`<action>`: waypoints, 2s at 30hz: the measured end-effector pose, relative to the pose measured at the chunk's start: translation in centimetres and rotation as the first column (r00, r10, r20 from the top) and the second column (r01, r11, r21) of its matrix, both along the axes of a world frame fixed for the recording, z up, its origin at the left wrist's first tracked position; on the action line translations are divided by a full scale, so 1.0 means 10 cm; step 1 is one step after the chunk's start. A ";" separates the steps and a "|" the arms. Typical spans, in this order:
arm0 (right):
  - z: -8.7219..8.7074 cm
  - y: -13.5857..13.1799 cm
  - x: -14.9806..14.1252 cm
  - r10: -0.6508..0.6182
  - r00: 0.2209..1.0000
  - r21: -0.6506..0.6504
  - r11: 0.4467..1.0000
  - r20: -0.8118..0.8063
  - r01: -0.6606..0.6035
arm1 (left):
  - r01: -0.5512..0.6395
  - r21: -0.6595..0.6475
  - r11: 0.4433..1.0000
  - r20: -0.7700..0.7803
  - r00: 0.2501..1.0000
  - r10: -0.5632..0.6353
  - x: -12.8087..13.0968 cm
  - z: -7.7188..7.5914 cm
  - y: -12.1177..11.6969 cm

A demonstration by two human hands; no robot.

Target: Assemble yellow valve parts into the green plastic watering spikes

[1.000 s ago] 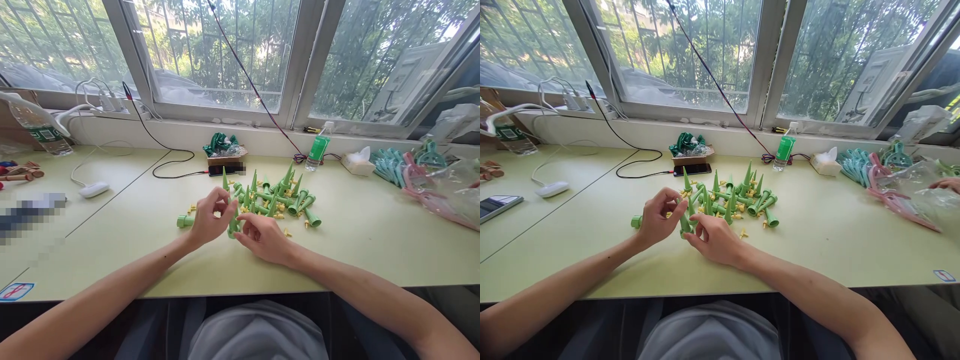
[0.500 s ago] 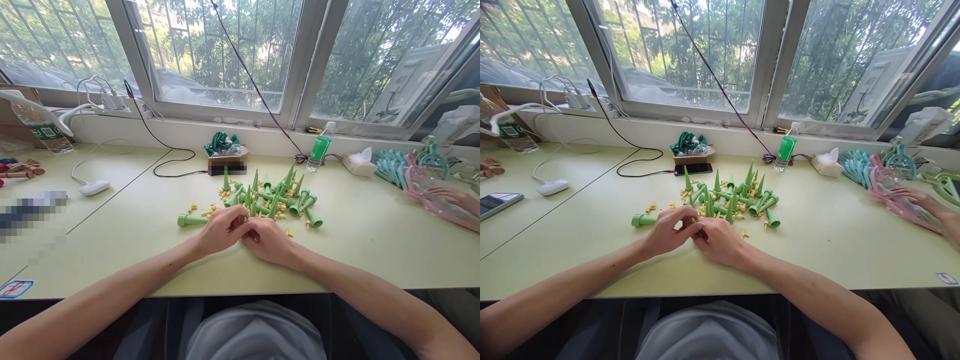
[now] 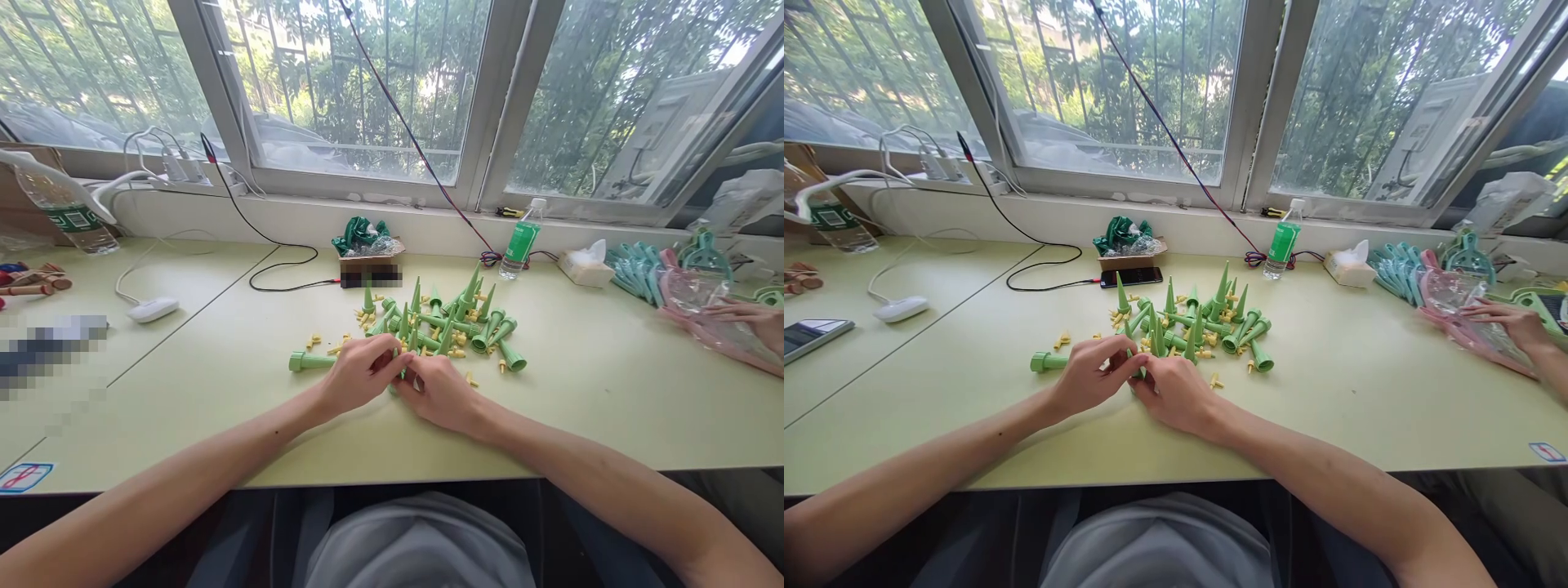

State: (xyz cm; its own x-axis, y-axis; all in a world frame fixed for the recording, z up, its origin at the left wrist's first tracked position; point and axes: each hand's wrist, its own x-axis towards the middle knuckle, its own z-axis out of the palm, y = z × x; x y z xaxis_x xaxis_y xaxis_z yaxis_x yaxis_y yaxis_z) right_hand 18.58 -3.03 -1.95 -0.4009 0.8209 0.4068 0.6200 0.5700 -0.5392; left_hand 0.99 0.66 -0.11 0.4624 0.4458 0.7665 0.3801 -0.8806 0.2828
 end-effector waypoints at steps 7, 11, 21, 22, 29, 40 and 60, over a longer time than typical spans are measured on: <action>0.05 -0.02 0.00 -0.014 1.000 -0.025 1.000 0.024 0.015 | -0.028 -0.061 0.998 -0.015 1.000 0.027 -0.03 -0.02 0.03; 0.05 -0.01 0.00 -0.018 0.999 -0.025 1.000 0.051 0.019 | -0.034 -0.062 0.998 -0.033 0.999 0.031 -0.02 -0.02 0.04; 0.09 -0.01 -0.01 -0.027 0.992 -0.078 0.996 0.124 0.037 | -0.033 -0.083 0.996 -0.042 0.999 0.029 -0.02 -0.02 0.05; 0.11 -0.02 -0.01 -0.027 0.989 -0.092 0.995 0.145 0.040 | -0.032 -0.085 0.996 -0.043 0.999 0.029 -0.02 -0.01 0.05; 0.14 0.01 -0.02 -0.036 0.974 -0.133 0.989 0.225 0.067 | -0.054 -0.165 0.985 -0.115 0.993 0.035 -0.02 -0.03 0.06; 0.06 0.20 0.13 0.033 0.984 -0.042 0.999 0.177 -0.026 | -0.106 -0.277 0.955 -0.253 0.967 0.034 -0.03 -0.03 0.09; 0.14 0.36 0.29 0.231 0.958 -0.046 0.973 0.170 -0.226 | -0.101 -0.329 0.939 -0.363 0.931 -0.027 -0.04 -0.02 0.10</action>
